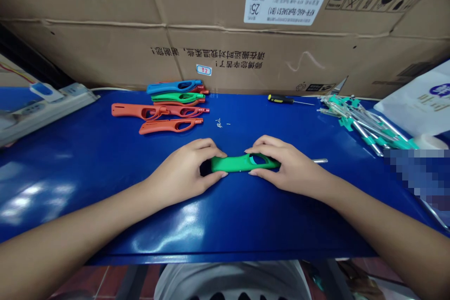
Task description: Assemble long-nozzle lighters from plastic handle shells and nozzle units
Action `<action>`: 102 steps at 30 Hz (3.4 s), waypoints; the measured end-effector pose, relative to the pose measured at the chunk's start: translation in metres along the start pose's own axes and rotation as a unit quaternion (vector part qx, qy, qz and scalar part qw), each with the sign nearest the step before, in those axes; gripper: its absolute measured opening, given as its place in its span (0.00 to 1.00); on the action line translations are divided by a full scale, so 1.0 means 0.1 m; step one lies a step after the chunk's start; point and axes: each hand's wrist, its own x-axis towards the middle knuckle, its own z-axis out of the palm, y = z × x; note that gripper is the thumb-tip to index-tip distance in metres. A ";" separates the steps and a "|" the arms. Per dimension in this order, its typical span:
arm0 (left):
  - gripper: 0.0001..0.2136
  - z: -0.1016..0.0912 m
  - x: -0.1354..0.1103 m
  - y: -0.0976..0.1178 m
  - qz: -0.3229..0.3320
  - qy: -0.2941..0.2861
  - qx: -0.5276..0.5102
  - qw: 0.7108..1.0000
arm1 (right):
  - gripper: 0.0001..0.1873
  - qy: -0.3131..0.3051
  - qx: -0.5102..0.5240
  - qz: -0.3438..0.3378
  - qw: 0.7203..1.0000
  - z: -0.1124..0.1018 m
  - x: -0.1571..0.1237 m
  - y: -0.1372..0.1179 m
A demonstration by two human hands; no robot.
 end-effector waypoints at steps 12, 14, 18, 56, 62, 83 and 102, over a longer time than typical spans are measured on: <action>0.11 -0.01 -0.02 0.02 0.011 -0.006 0.030 0.999 | 0.16 0.000 0.009 0.007 1.000 -0.02 0.01 -0.01; 0.11 -0.01 -0.02 0.02 0.015 -0.006 0.037 0.999 | 0.17 0.000 0.008 0.008 1.000 0.00 0.00 -0.01; 0.10 -0.01 -0.01 0.02 0.022 -0.006 0.051 0.998 | 0.17 -0.004 -0.001 0.008 1.000 0.00 0.00 -0.01; 0.13 0.08 -0.04 0.02 0.158 0.001 0.114 0.981 | 0.20 -0.045 -0.208 -0.174 0.962 -0.03 -0.01 0.02; 0.12 0.06 -0.02 -0.02 0.171 0.017 0.133 0.976 | 0.21 -0.030 -0.219 -0.161 0.962 -0.01 0.03 0.04; 0.19 0.05 0.05 0.10 -0.291 -0.108 -0.506 0.805 | 0.29 -0.020 -0.206 -0.114 0.972 -0.15 -0.02 0.03; 0.14 0.12 -0.08 0.07 0.172 -0.057 -0.026 0.983 | 0.23 -0.089 -0.190 -0.192 0.959 -0.02 -0.10 -0.23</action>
